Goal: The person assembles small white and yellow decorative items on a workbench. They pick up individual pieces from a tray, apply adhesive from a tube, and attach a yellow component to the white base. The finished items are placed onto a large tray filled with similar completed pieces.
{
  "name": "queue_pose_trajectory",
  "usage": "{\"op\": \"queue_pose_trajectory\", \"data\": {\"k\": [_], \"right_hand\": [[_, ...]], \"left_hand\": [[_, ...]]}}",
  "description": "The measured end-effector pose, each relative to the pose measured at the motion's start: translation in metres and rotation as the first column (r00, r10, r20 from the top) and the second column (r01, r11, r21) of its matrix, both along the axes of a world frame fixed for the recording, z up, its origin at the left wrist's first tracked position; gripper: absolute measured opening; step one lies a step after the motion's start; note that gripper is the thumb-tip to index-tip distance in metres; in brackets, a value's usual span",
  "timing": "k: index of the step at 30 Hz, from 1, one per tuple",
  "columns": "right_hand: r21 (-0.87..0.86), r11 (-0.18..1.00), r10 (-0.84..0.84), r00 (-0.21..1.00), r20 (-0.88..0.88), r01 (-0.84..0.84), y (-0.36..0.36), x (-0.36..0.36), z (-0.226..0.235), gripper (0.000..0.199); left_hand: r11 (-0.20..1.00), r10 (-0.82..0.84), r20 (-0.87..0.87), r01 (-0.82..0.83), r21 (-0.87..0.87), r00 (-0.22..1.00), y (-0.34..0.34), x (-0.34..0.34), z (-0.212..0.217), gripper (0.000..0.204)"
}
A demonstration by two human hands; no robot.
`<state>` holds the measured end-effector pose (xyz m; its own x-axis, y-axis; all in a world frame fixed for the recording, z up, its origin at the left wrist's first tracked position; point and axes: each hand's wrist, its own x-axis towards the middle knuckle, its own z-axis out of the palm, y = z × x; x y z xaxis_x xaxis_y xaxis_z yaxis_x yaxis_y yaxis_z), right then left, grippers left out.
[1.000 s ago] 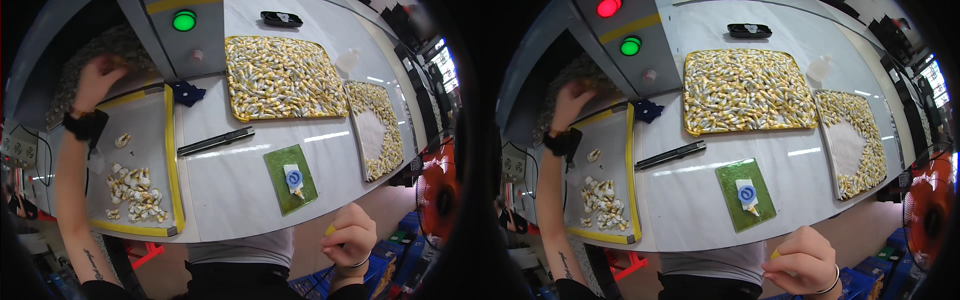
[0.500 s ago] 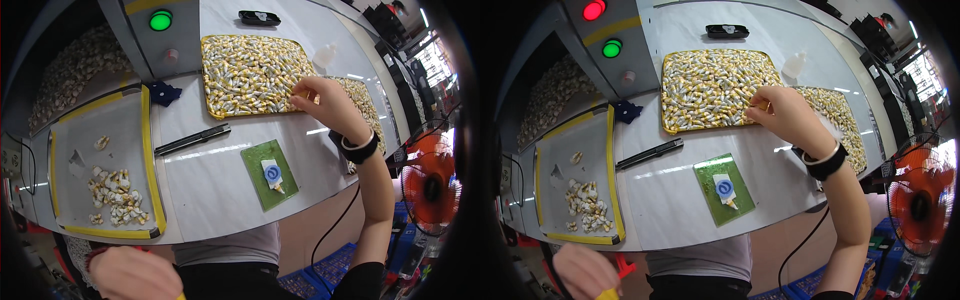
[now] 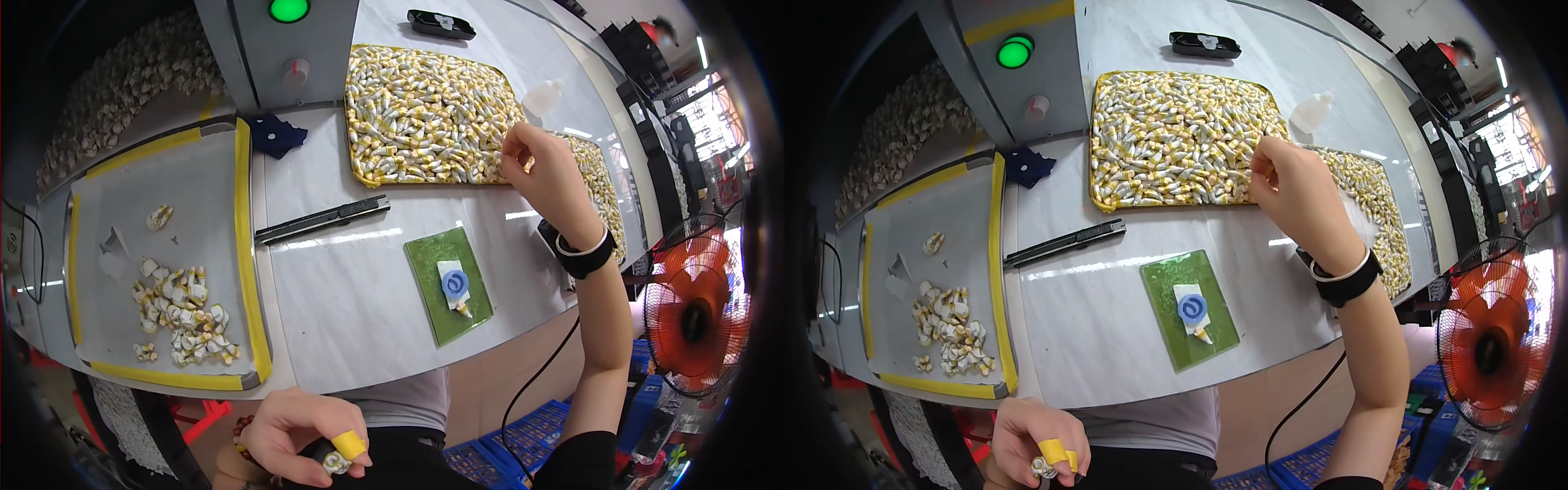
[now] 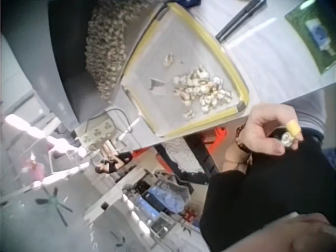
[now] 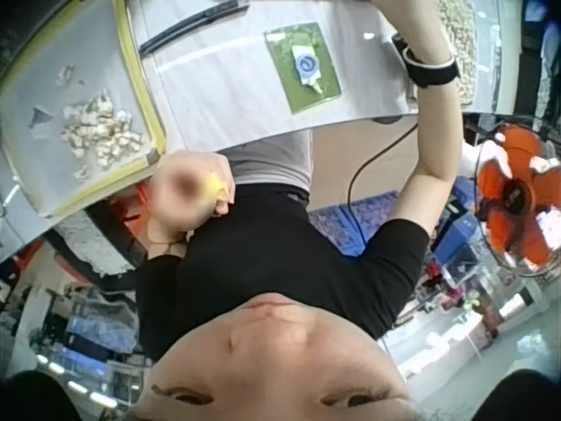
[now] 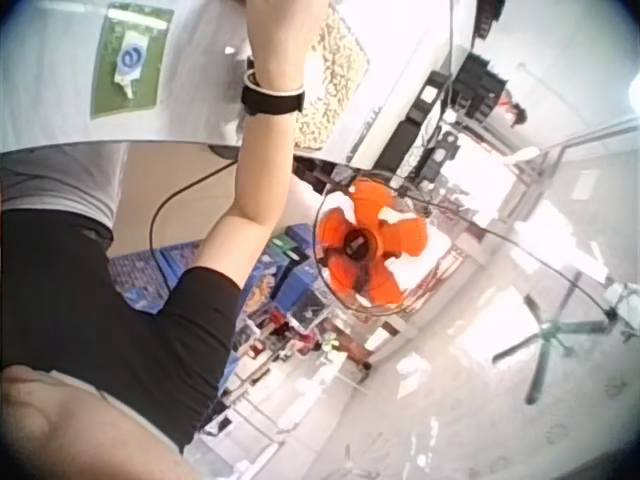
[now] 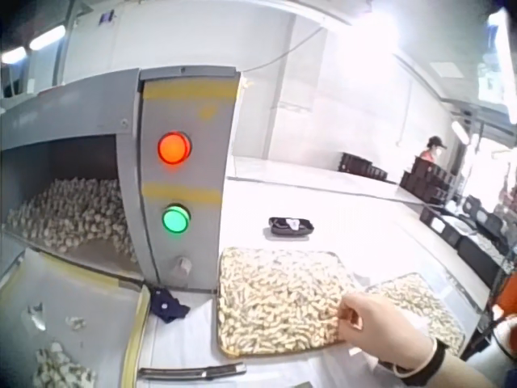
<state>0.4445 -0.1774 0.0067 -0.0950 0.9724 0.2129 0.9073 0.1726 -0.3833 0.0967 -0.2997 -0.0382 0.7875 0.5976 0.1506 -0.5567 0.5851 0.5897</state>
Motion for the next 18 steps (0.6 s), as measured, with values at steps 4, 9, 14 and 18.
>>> {"op": "queue_pose_trajectory", "data": {"k": [4,9,14,18], "right_hand": [[0.108,0.993,-0.045,0.999,-0.003,0.045,-0.007,0.000,0.001,0.008],[0.146,0.978,0.164,0.984,-0.072,-0.152,-0.045,-0.032,0.031,0.014],[0.049,0.943,0.324,0.942,0.086,-0.329,-0.088,-0.064,0.025,0.020],[0.033,0.943,0.328,0.943,0.053,-0.330,-0.097,-0.059,0.013,0.020]], "left_hand": [[0.990,0.042,-0.011,-0.040,0.137,0.999,0.014,0.015,0.011,0.032],[0.998,0.059,0.044,-0.059,-0.013,0.997,0.010,0.017,0.008,0.034],[0.988,0.032,0.083,-0.019,-0.154,0.996,0.004,0.014,-0.006,0.033],[0.967,-0.004,0.012,0.007,-0.253,1.000,0.004,0.012,-0.004,0.034]]}}
